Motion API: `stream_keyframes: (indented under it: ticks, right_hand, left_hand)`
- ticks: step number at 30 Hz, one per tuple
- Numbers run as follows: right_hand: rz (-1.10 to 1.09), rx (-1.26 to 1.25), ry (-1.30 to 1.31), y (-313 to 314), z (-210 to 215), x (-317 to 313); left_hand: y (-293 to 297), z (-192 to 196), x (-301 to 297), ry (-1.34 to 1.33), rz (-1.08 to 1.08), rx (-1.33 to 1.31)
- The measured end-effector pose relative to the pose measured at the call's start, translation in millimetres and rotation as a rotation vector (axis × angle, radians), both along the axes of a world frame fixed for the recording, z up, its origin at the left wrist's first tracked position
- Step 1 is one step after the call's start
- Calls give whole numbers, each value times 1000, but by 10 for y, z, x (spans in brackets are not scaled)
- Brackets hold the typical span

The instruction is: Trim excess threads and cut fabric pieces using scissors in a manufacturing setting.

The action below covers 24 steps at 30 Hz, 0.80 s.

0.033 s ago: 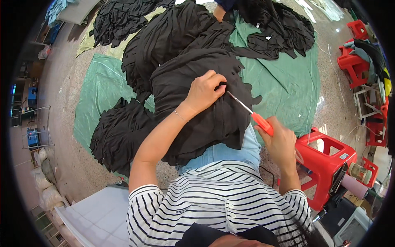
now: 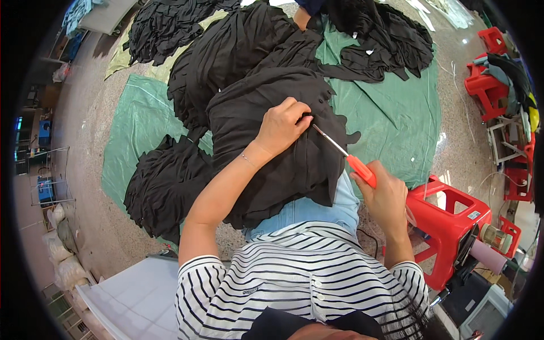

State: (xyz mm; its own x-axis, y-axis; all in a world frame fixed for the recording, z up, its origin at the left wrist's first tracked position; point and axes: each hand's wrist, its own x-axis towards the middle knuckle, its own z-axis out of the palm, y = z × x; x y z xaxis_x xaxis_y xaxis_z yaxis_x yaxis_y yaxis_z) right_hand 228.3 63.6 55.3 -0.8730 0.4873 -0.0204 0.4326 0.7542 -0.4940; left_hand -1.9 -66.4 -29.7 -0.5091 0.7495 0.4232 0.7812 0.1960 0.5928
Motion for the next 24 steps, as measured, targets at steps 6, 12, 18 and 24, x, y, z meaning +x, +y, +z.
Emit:
stream_keyframes:
  ticks: [6, 12, 18, 24]
  right_hand:
    - [8, 67, 20, -41, -7, -6]
    - [-25, 58, 29, -59, -56, -22]
    - [-32, 27, 62, -36, -64, 64]
    - [-22, -3, 52, -53, -27, 75]
  left_hand:
    - [47, 44, 103, -82, 45, 4]
    - [35, 73, 162, -235, 75, -1]
    - [-1, 95, 219, -306, 145, 59]
    - [-12, 37, 167, -175, 117, -17]
